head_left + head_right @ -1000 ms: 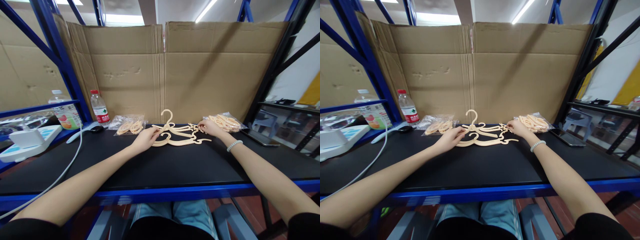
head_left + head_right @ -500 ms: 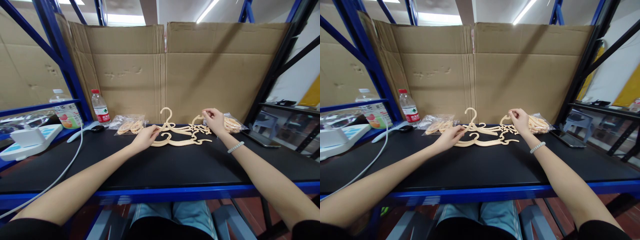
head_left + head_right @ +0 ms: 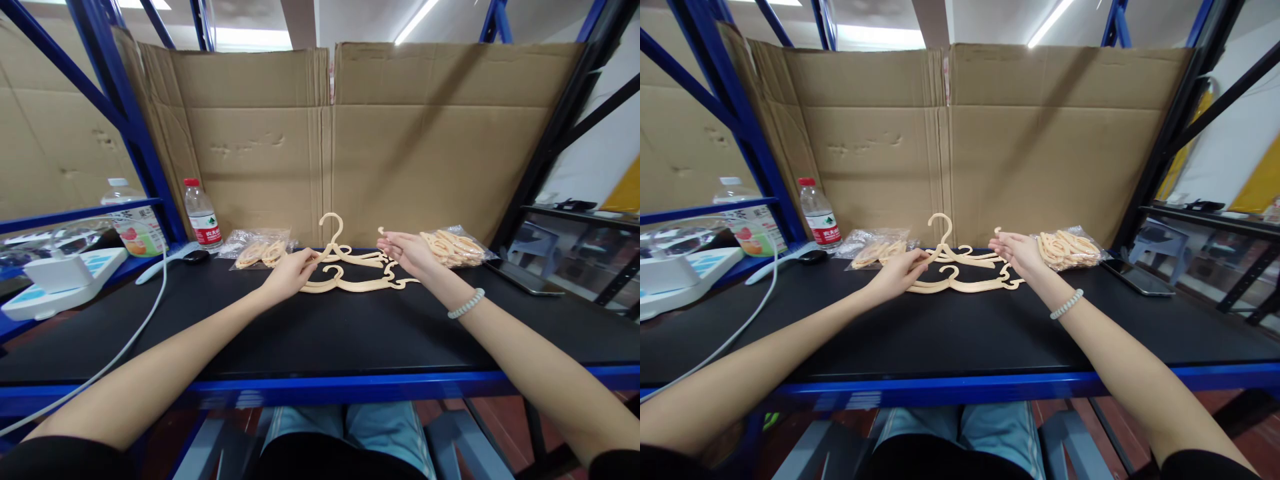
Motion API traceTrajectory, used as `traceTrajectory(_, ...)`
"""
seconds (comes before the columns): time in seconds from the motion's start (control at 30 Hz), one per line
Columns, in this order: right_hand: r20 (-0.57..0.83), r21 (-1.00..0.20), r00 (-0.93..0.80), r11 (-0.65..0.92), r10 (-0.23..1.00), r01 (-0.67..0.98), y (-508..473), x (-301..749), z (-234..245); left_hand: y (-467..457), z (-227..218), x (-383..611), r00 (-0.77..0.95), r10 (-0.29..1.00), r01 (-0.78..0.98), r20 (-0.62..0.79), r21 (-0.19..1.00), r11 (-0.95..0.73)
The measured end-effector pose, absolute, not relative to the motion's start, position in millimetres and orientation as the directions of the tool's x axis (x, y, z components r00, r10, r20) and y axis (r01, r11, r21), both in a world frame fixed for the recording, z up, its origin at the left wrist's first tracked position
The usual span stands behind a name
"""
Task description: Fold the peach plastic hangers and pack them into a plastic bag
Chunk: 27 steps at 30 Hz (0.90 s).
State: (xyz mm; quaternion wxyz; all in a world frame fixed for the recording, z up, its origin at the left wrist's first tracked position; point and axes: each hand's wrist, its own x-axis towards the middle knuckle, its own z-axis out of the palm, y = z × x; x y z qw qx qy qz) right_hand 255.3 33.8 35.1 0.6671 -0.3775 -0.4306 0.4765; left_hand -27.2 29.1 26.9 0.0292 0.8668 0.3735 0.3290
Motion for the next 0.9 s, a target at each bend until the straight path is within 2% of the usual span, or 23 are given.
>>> traceTrajectory(0.17, 0.069, -0.922, 0.114, 0.107, 0.991, -0.373, 29, 245, 30, 30, 27, -27, 0.506, 0.67, 0.632, 0.543, 0.294, -0.717)
traceTrajectory(0.3, 0.037, -0.918, 0.026, 0.044, 0.999, -0.395, 28, 242, 28, 30, 25, -27, 0.513, 0.664, 0.621, 0.544, 0.299, -0.724)
traceTrajectory(0.4, 0.061, -0.925, 0.034, 0.07, 0.998, -0.374, 30, 244, 26, 30, 25, -28, 0.514, 0.662, 0.62, 0.546, 0.297, -0.726)
traceTrajectory(0.57, 0.217, -0.934, 0.066, 0.227, 0.974, -0.274, 36, 254, 23, 30, 26, -28, 0.506, 0.664, 0.63, 0.55, 0.291, -0.721)
traceTrajectory(0.63, 0.232, -0.945, 0.058, 0.24, 0.971, -0.224, 37, 259, 24, 30, 26, -28, 0.502, 0.672, 0.634, 0.544, 0.297, -0.714)
traceTrajectory(0.73, 0.1, -0.986, 0.004, 0.099, 0.995, -0.137, 36, 265, 27, 30, 27, -28, 0.487, 0.685, 0.641, 0.541, 0.311, -0.701)
traceTrajectory(0.83, -0.07, -0.991, -0.209, -0.092, 0.975, -0.099, 30, 267, 31, 30, 28, -28, 0.469, 0.693, 0.639, 0.548, 0.331, -0.695)
traceTrajectory(0.9, -0.067, -0.988, -0.324, -0.108, 0.944, -0.111, 26, 265, 32, 29, 27, -28, 0.467, 0.69, 0.634, 0.553, 0.335, -0.697)
